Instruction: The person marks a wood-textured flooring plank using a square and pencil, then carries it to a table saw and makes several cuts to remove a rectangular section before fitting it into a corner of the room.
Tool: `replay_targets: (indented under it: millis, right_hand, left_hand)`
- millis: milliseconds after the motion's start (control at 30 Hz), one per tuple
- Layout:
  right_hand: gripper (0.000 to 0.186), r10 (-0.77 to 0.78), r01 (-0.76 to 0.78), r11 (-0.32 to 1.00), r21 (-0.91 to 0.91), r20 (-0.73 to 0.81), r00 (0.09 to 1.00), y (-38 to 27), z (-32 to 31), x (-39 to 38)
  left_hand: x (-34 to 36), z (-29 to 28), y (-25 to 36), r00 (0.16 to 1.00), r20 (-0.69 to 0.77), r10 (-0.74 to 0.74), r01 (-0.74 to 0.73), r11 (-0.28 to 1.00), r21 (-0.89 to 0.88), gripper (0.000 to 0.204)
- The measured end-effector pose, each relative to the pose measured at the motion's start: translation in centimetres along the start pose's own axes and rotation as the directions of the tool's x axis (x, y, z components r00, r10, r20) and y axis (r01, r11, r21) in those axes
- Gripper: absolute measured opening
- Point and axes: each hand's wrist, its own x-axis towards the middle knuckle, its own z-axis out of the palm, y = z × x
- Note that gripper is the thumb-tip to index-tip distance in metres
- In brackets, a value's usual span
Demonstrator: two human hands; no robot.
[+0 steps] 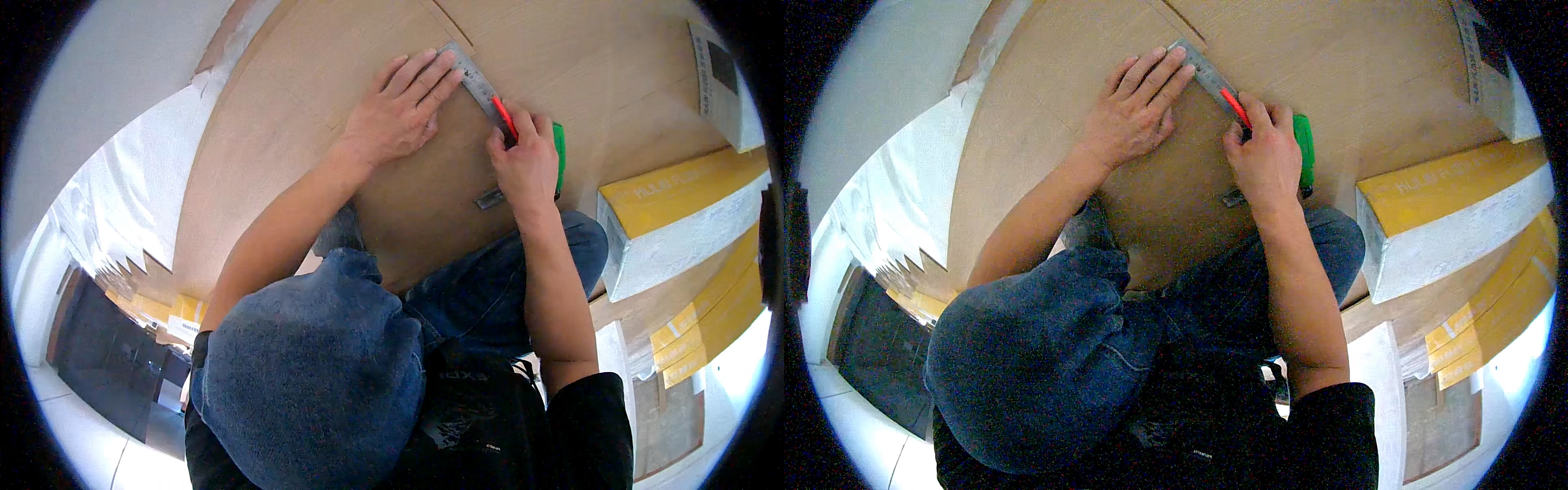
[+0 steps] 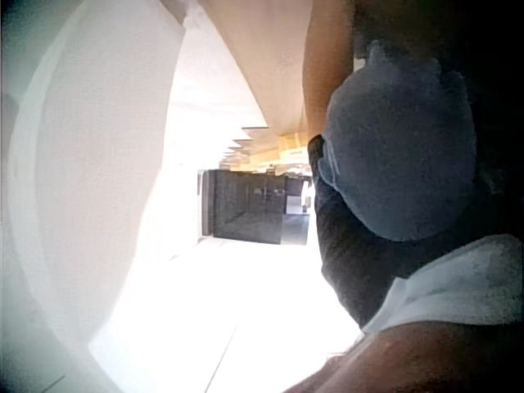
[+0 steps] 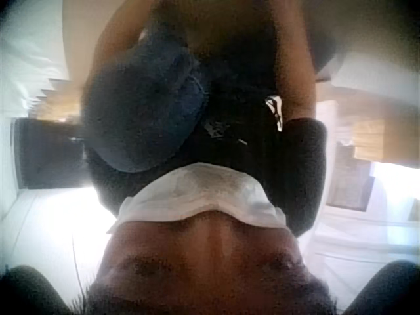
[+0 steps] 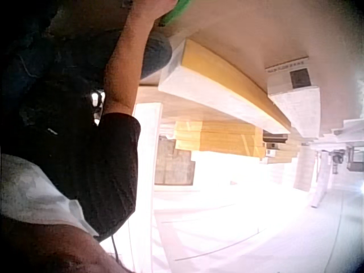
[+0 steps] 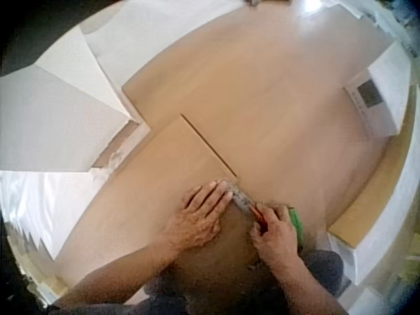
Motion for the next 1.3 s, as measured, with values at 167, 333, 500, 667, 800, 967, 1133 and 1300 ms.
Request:
replay_targets:
  millis: [167, 333, 500, 667, 800, 967, 1133, 1300]
  right_hand:
    - [0.043, 0.007, -0.007, 1.000, -0.002, 0.011, 1.000, -0.06, 0.02, -0.08]
    - [0.043, 0.010, -0.010, 1.000, -0.014, 0.016, 1.000, -0.19, -0.12, -0.05]
    - [0.043, -0.006, 0.005, 1.000, 0.008, 0.004, 1.000, -0.06, 0.03, 0.01]
    - [0.041, 0.001, -0.001, 1.000, 0.004, 0.000, 1.000, -0.08, 0.12, 0.00]
    - [0.040, 0.000, 0.001, 1.000, 0.014, -0.011, 1.000, -0.29, 0.01, 0.00]
    - [0.039, -0.015, 0.015, 1.000, 0.013, -0.020, 1.000, -0.09, 0.12, 0.05]
    - [0.040, 0.005, -0.005, 1.000, 0.004, -0.004, 1.000, -0.29, -0.10, 0.05]
    - [0.033, -0.044, 0.046, 0.998, 0.032, -0.058, 0.997, -0.55, -0.69, 0.23]
  left_hand:
    - [0.00, 0.21, 0.01, 1.000, -0.023, 0.000, 0.000, 1.000, 0.015, 0.068]
    - [-0.02, 0.15, 0.06, 1.000, -0.022, -0.001, 0.001, 1.000, 0.011, 0.067]
    - [-0.06, 0.35, 0.06, 0.999, -0.040, -0.004, 0.003, 1.000, -0.024, 0.066]
    - [-0.10, 0.50, 0.11, 0.999, -0.046, -0.002, 0.003, 1.000, 0.016, 0.066]
    - [-0.06, 0.52, 0.14, 1.000, -0.032, -0.001, 0.003, 0.999, 0.043, 0.065]
    - [-0.08, 0.54, 0.18, 1.000, -0.027, -0.009, 0.010, 0.999, 0.034, 0.066]
    - [-0.04, 0.66, 0.21, 0.999, -0.034, -0.005, 0.006, 0.999, 0.042, 0.067]
    - [0.09, 0.36, 0.30, 0.999, -0.022, -0.028, 0.029, 0.999, 0.036, 0.068]
